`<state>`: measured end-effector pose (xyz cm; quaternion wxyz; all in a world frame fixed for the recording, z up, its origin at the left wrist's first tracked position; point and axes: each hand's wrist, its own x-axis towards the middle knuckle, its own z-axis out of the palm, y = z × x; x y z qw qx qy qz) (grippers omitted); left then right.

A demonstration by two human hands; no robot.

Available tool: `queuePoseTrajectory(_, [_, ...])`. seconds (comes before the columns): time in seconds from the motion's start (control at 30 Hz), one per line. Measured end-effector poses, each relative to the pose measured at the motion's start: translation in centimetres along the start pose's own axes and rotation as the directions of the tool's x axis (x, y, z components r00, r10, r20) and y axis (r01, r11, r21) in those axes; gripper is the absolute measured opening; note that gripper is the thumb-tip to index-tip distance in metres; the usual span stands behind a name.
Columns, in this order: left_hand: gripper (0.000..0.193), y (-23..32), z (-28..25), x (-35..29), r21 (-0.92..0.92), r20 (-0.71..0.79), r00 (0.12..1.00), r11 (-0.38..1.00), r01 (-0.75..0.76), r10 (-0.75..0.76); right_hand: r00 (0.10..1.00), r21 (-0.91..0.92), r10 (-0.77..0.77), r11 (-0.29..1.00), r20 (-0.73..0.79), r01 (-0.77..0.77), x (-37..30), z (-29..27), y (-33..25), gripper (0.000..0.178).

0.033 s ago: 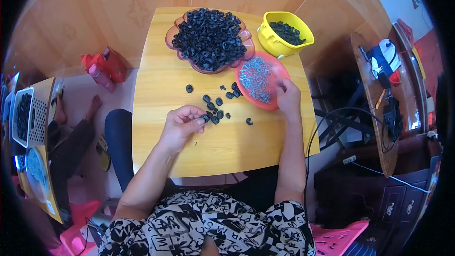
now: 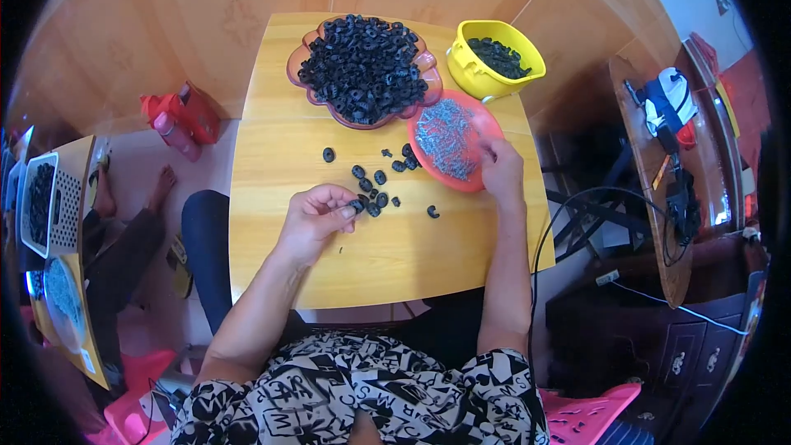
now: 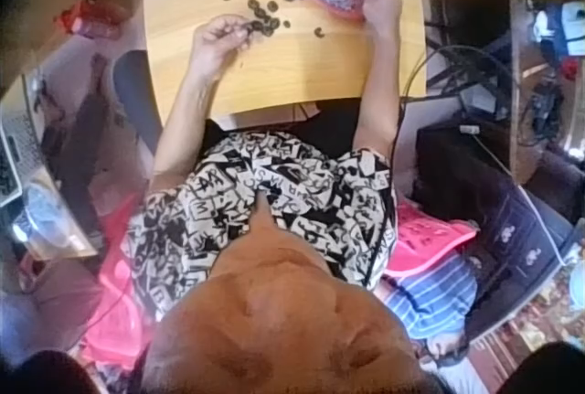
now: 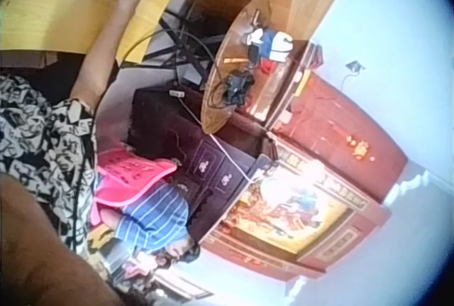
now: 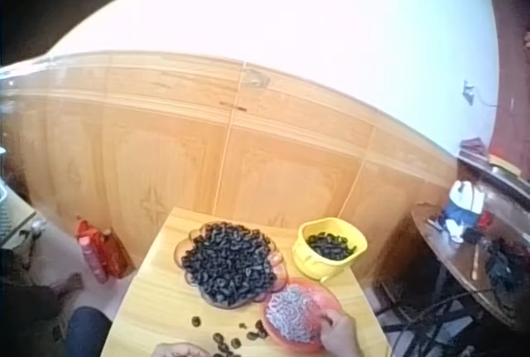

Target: The person assembles small black plastic parts by hand, inserting metallic pins into them.

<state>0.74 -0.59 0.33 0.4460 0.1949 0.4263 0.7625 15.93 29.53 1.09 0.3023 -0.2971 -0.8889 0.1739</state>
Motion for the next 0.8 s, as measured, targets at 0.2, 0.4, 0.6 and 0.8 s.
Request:
queuePoseTrajectory(0.2, [0.013, -0.1, -0.2, -0.1, 0.017, 0.009, 1.0, 1.0, -0.011, 0.011, 0.933, 0.037, -0.161, 0.987, 0.323, 0.158, 0.0, -1.7, -3.4, 0.032])
queuePoseTrajectory(0.4, [0.01, 0.1, 0.2, -0.1, 0.016, -0.011, 1.0, 1.0, 0.012, -0.012, 0.898, -0.179, 0.005, 0.98, 0.44, 0.082, 0.4, -0.7, -4.2, 0.033])
queuePoseTrajectory(0.6, [0.01, -0.1, 0.2, 0.0, 0.012, -0.007, 1.0, 1.0, 0.027, -0.027, 0.986, -0.105, 0.029, 0.994, 0.165, -0.011, 0.8, 0.3, -1.0, 0.02])
queuePoseTrajectory(0.8, [0.011, -0.1, 0.1, 0.0, 0.003, 0.004, 1.0, 1.0, 0.005, -0.005, 0.986, 0.265, 0.164, 0.952, -0.015, -0.154, 1.8, -2.2, -2.1, 0.017])
